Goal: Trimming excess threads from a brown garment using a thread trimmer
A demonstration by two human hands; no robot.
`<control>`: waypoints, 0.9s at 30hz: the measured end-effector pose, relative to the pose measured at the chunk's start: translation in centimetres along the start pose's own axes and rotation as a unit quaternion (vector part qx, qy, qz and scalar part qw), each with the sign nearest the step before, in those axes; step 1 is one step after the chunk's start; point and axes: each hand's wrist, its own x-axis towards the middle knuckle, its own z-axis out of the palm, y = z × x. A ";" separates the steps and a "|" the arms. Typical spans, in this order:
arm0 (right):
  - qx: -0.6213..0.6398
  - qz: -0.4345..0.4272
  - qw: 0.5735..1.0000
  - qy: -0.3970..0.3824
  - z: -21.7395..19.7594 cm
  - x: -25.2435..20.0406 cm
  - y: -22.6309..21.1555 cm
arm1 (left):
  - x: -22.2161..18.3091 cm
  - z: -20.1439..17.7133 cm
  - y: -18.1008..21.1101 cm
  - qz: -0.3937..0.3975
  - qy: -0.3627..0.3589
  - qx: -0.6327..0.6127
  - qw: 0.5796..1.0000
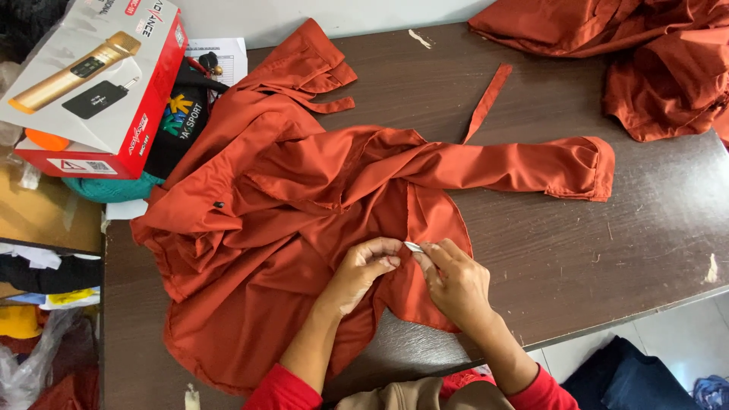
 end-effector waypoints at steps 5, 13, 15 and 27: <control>0.161 0.081 0.984 -0.004 0.2 0.1 0.4 | 0.2 -0.3 -0.6 -0.005 -0.011 -0.019 1.000; 0.293 0.095 0.947 -0.095 0.2 -1.0 1.8 | 0.4 -0.5 -0.6 -0.016 -0.004 -0.038 0.999; 0.344 0.138 0.920 -0.130 -2.8 -1.9 3.7 | 0.3 -0.6 -0.4 -0.023 -0.007 -0.030 0.999; -0.142 0.290 0.946 -0.039 -12.0 -13.1 12.4 | 0.7 -0.7 -1.3 -0.072 0.007 -0.007 0.997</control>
